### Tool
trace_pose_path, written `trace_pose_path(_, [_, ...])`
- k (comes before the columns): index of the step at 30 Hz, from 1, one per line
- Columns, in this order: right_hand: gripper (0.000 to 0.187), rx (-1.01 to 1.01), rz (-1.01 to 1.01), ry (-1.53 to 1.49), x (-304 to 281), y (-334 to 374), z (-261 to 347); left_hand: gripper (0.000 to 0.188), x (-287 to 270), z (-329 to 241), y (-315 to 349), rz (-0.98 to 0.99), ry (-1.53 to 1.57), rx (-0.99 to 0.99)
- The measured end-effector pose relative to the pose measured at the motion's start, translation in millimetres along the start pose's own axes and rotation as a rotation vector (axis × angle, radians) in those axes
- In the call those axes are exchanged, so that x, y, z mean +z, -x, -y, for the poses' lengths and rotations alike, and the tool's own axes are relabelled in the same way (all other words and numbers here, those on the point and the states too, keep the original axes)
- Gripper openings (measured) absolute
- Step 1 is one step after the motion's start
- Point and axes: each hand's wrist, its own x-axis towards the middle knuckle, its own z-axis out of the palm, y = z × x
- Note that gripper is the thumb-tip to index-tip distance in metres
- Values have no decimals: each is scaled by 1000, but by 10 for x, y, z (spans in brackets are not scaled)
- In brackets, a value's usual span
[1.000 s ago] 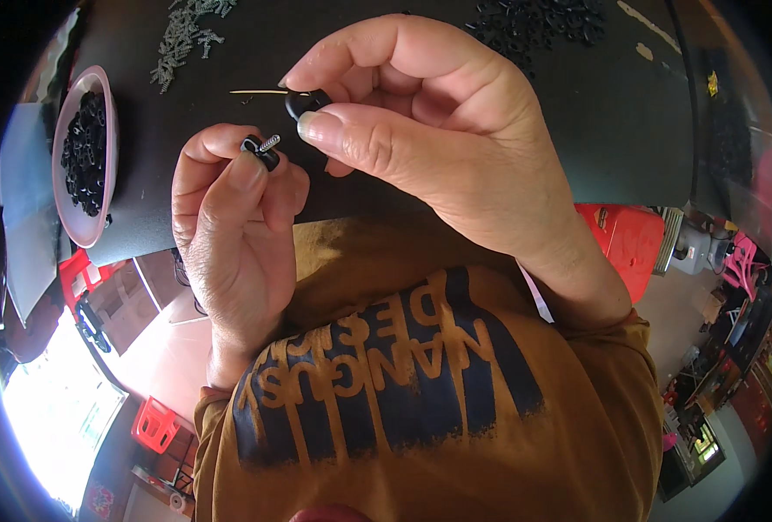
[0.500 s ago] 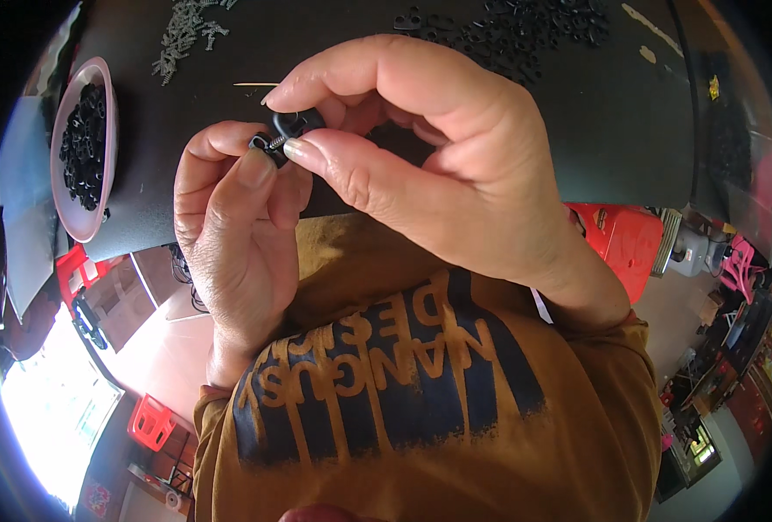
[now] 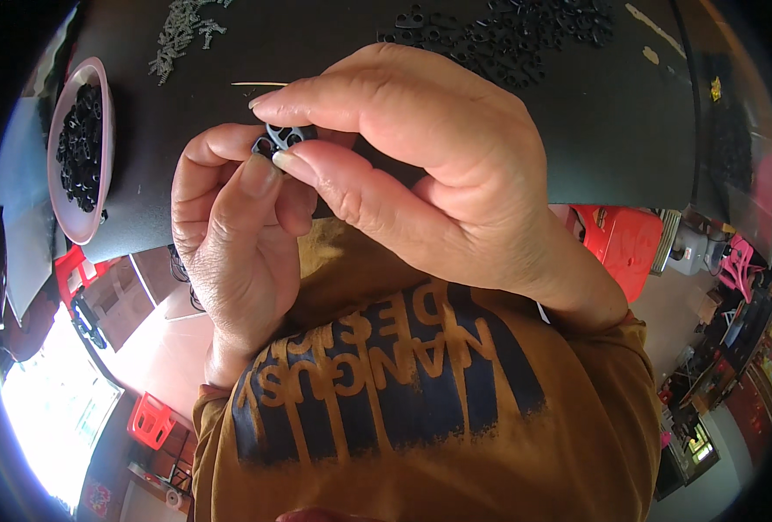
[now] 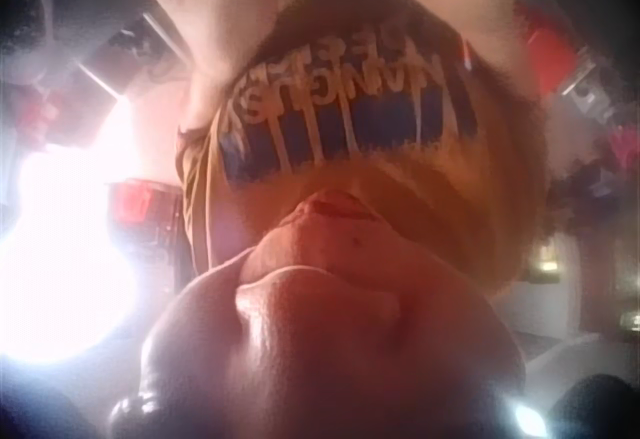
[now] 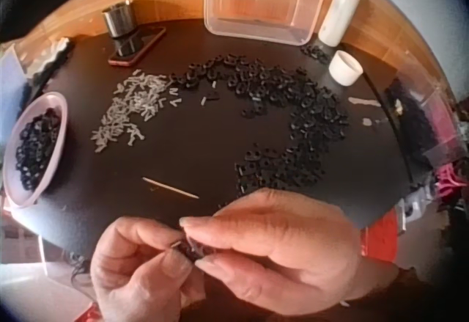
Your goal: The person assembles small mechanical components by hand at a table. They pick up a black plastic housing, insert a metal spring, and secure it with a small black cap. This process is repeated multiple times with identical parts laid out on the table.
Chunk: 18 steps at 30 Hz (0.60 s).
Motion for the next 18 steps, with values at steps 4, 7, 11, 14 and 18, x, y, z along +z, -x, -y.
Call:
trace_pose_path(4, [26,14,-8,-13,-3,6,-3,18,-8,-19,0,28,9,-18])
trace_pose_path(7, [25,-5,-35,-8,24,23,-26,22,-3,-27,3,39,-20,-17])
trace_pose_path(11, [24,-8,-41,-13,35,18,-23,26,35,-43,1,15,-17,-2])
trace_pose_path(14, [24,0,-28,-16,28,6,2,26,29,-32,0,22,-8,19])
trace_pose_path(18, [23,-7,-30,-37,35,2,-9,26,53,-57,0,-1,-25,10])
